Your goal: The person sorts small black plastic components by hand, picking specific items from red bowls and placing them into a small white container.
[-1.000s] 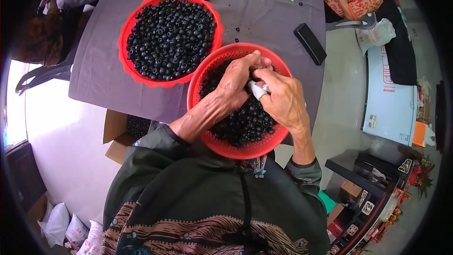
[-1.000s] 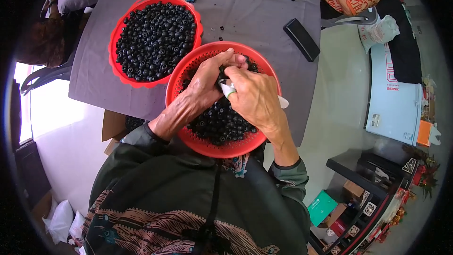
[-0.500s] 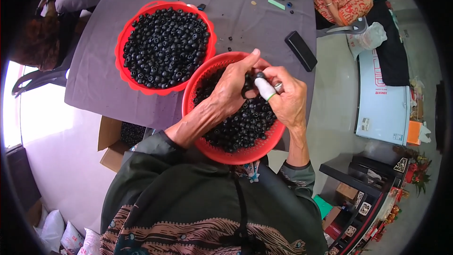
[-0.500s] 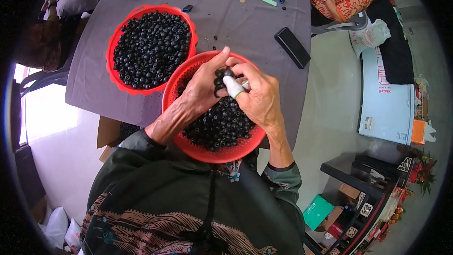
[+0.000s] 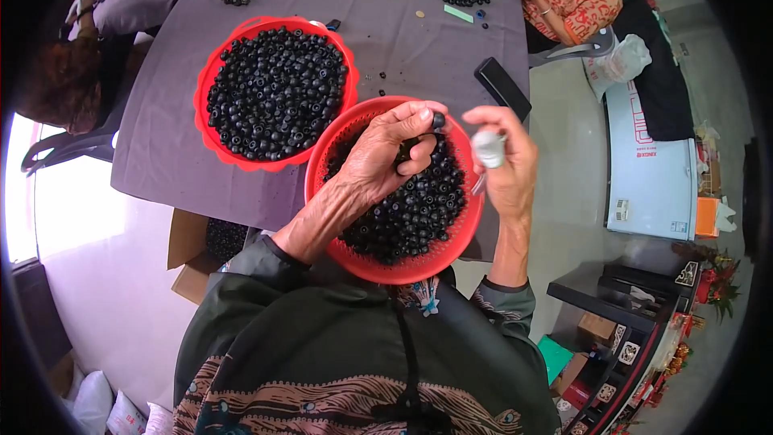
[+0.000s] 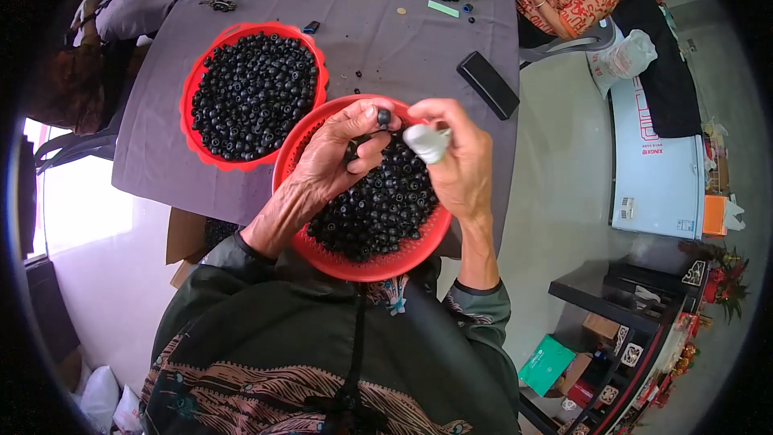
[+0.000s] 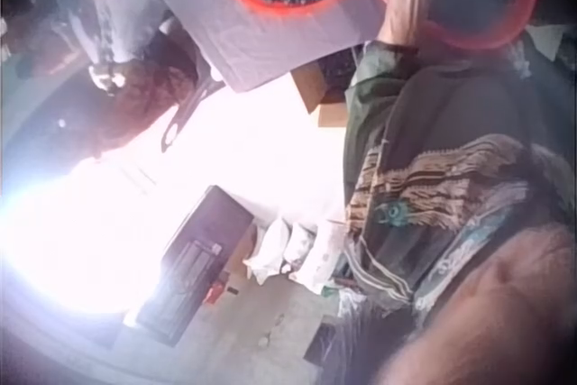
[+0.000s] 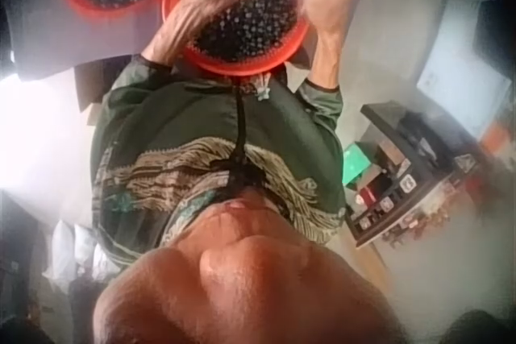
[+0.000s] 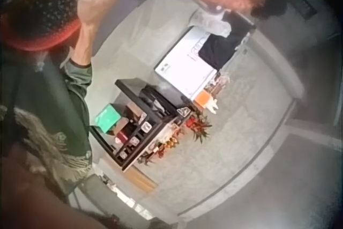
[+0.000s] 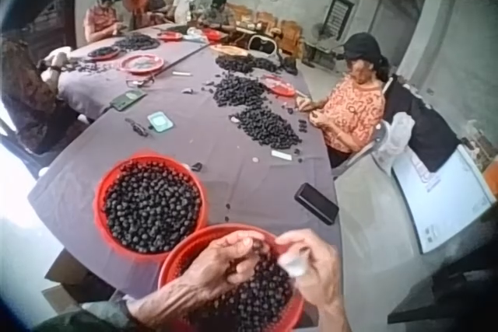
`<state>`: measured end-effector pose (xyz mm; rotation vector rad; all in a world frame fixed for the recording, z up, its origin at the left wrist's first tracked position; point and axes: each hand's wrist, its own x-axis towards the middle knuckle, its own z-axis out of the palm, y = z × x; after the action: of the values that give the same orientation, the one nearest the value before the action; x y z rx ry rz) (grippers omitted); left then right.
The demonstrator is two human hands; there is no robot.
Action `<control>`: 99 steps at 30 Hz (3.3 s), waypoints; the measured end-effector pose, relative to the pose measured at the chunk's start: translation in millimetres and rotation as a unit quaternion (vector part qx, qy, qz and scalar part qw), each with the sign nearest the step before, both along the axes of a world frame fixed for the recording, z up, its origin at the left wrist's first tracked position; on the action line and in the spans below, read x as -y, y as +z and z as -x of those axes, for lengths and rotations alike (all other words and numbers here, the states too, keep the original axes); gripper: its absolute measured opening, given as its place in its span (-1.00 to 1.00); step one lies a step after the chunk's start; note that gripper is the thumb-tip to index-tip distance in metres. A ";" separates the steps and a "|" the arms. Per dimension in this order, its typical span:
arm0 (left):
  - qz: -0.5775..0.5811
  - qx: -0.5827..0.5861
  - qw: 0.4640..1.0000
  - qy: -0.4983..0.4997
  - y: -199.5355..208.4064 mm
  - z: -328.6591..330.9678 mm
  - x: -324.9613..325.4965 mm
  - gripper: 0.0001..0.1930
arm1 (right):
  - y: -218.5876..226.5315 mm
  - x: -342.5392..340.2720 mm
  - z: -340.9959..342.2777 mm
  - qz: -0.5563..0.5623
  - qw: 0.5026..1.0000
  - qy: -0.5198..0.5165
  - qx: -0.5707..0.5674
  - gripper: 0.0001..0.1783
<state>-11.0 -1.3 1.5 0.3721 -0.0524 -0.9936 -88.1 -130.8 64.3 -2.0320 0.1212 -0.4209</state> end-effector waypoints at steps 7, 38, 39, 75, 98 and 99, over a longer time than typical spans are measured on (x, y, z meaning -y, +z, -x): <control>0.029 0.006 0.999 0.013 -2.0 -7.1 -6.7 -0.80 | -8.2 -28.9 41.4 -0.301 0.947 0.105 -0.051 -0.59; -0.021 0.124 0.992 0.010 18.4 -2.2 -5.6 -0.80 | 9.8 15.1 1.2 -0.126 0.984 0.082 -0.090 -0.75; -0.035 0.128 0.991 0.015 18.5 -2.9 -6.1 -0.80 | 9.6 15.8 -0.7 -0.106 0.983 0.095 -0.114 -0.73; -0.101 0.194 0.976 0.001 18.5 -3.8 -6.6 -0.86 | 16.5 3.0 -4.5 0.193 0.972 0.067 -0.119 -0.58; -0.118 0.200 0.973 -0.007 18.8 0.6 -2.4 -0.87 | 2.8 6.5 -2.6 0.259 0.963 0.040 -0.057 -0.46; -0.118 0.192 0.974 -0.002 17.2 1.7 -1.3 -0.87 | 3.1 5.7 -2.6 0.259 0.963 0.040 -0.057 -0.46</control>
<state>-12.7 0.0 18.6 0.7815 -0.2871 -0.9224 -85.5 -136.4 67.5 -2.5689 -0.0049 -0.3037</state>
